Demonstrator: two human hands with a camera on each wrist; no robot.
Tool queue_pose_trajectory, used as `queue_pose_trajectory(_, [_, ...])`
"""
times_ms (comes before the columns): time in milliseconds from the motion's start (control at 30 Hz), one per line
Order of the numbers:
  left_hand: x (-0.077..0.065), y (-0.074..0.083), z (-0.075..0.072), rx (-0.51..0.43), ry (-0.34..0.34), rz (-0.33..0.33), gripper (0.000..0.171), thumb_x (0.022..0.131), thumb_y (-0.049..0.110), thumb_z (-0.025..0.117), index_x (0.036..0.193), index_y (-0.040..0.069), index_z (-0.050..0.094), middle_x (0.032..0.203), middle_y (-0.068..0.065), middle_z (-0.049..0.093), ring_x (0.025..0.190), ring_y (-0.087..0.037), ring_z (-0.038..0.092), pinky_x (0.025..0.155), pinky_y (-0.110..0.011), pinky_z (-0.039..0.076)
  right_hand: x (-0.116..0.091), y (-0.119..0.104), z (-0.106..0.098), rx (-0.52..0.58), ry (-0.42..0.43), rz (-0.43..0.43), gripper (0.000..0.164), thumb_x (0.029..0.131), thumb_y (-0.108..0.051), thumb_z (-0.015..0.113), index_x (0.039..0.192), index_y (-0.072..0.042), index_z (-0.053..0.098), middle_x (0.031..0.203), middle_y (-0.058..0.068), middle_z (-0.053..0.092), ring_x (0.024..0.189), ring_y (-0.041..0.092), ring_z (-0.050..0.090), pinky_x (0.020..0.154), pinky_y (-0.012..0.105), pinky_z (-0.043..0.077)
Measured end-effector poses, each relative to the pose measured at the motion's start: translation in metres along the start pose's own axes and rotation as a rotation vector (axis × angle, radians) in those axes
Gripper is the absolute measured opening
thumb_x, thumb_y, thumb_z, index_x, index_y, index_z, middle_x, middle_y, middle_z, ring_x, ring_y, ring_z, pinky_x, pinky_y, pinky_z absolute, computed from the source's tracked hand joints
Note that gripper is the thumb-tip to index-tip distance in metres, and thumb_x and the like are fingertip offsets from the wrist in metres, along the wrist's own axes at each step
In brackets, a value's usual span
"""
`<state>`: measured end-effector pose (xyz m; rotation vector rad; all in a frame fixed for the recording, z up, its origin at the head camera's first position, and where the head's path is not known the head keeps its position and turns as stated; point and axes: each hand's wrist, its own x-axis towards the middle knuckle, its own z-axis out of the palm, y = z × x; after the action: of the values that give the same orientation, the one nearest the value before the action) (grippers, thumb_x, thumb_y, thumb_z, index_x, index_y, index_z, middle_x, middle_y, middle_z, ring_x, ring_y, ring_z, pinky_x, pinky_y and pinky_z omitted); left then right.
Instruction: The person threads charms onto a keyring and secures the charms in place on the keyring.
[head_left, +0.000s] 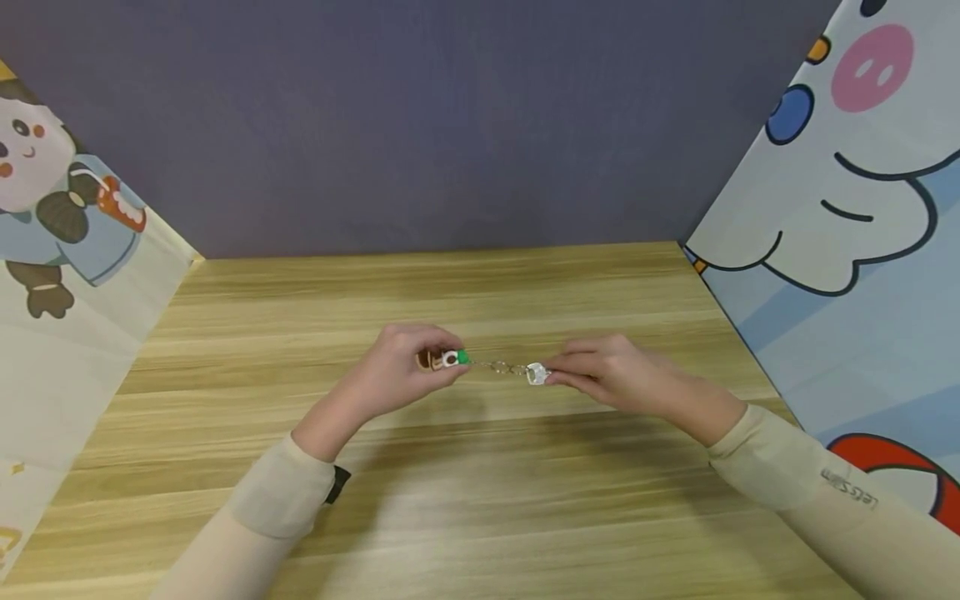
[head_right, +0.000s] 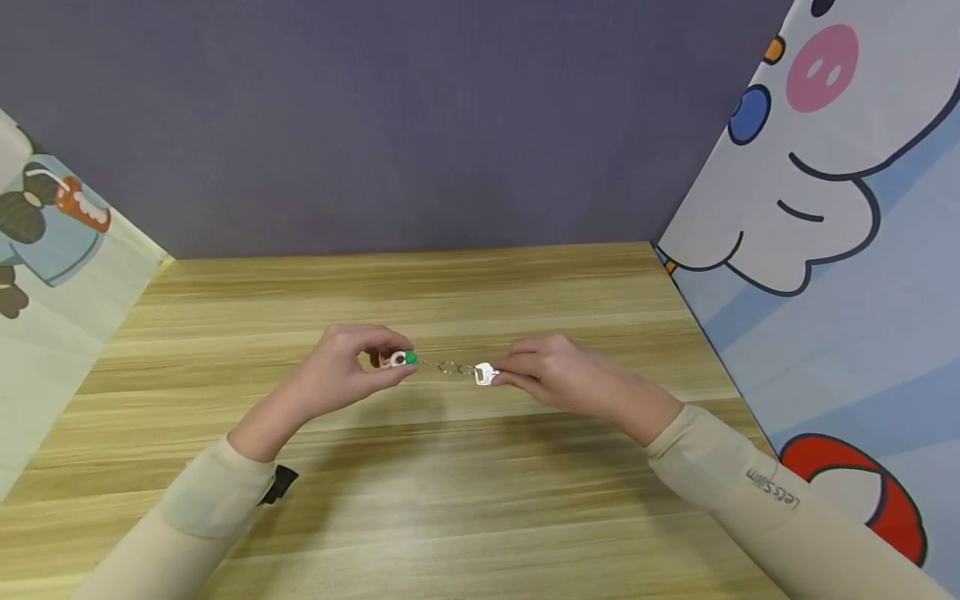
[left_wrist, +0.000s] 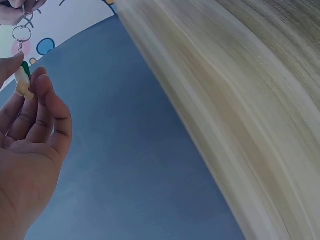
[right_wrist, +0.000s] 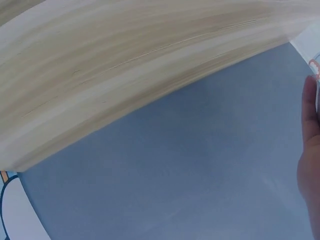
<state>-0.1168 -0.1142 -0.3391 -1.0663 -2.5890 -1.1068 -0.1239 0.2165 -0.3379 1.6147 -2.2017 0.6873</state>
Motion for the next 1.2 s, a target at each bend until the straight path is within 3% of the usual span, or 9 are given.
queue_pose_trajectory(167, [-0.001, -0.002, 0.001, -0.013, -0.021, -0.035, 0.007, 0.092, 0.016, 0.083, 0.099, 0.013, 0.080, 0.084, 0.005, 0.074, 0.073, -0.005, 0.060, 0.065, -0.023, 0.054, -0.003, 0.003, -0.001, 0.047, -0.037, 0.012, 0.032, 0.110, -0.026, 0.059, 0.108, -0.003, 0.081, 0.091, 0.002, 0.078, 0.070, 0.002, 0.066, 0.062, 0.011, 0.053])
queue_pose_trajectory(367, [-0.002, -0.005, 0.005, -0.029, -0.063, -0.078, 0.008, 0.091, 0.017, 0.084, 0.098, 0.016, 0.079, 0.082, 0.007, 0.071, 0.071, -0.006, 0.058, 0.063, -0.023, 0.053, -0.008, 0.008, 0.002, 0.145, -0.068, 0.045, 0.009, 0.099, -0.007, 0.075, 0.104, -0.005, 0.082, 0.090, 0.002, 0.079, 0.070, 0.001, 0.067, 0.061, 0.010, 0.054])
queue_pose_trajectory(633, [-0.004, -0.012, 0.013, -0.091, -0.093, -0.164, 0.010, 0.091, 0.021, 0.085, 0.098, 0.017, 0.079, 0.081, 0.008, 0.071, 0.067, -0.008, 0.059, 0.059, -0.023, 0.051, -0.014, 0.015, 0.014, 0.262, -0.046, 0.220, 0.012, 0.090, -0.002, 0.083, 0.097, -0.012, 0.084, 0.088, -0.003, 0.079, 0.076, 0.001, 0.069, 0.064, 0.016, 0.057])
queue_pose_trajectory(833, [-0.007, -0.022, 0.026, -0.160, -0.091, -0.244, 0.011, 0.090, 0.021, 0.086, 0.098, 0.018, 0.080, 0.085, 0.005, 0.072, 0.072, -0.012, 0.060, 0.062, -0.023, 0.052, -0.022, 0.023, 0.024, 0.359, -0.045, 0.339, 0.007, 0.093, -0.005, 0.082, 0.097, -0.009, 0.085, 0.089, -0.002, 0.077, 0.077, 0.002, 0.066, 0.064, 0.023, 0.057])
queue_pose_trajectory(1033, [-0.014, -0.028, 0.037, -0.166, -0.089, -0.273, 0.013, 0.089, 0.020, 0.088, 0.100, 0.017, 0.081, 0.085, 0.005, 0.072, 0.075, -0.011, 0.059, 0.063, -0.023, 0.052, -0.028, 0.030, 0.040, 0.299, 0.005, 0.267, 0.013, 0.089, 0.001, 0.083, 0.093, -0.012, 0.084, 0.081, -0.006, 0.071, 0.071, 0.001, 0.057, 0.058, 0.021, 0.052])
queue_pose_trajectory(1200, [-0.018, -0.029, 0.041, -0.166, -0.076, -0.271, 0.015, 0.088, 0.018, 0.089, 0.101, 0.018, 0.081, 0.084, 0.006, 0.071, 0.075, -0.012, 0.059, 0.063, -0.023, 0.051, -0.034, 0.034, 0.053, 0.254, 0.029, 0.209, 0.005, 0.092, -0.005, 0.082, 0.091, -0.009, 0.083, 0.083, -0.005, 0.072, 0.070, 0.000, 0.057, 0.056, 0.018, 0.050])
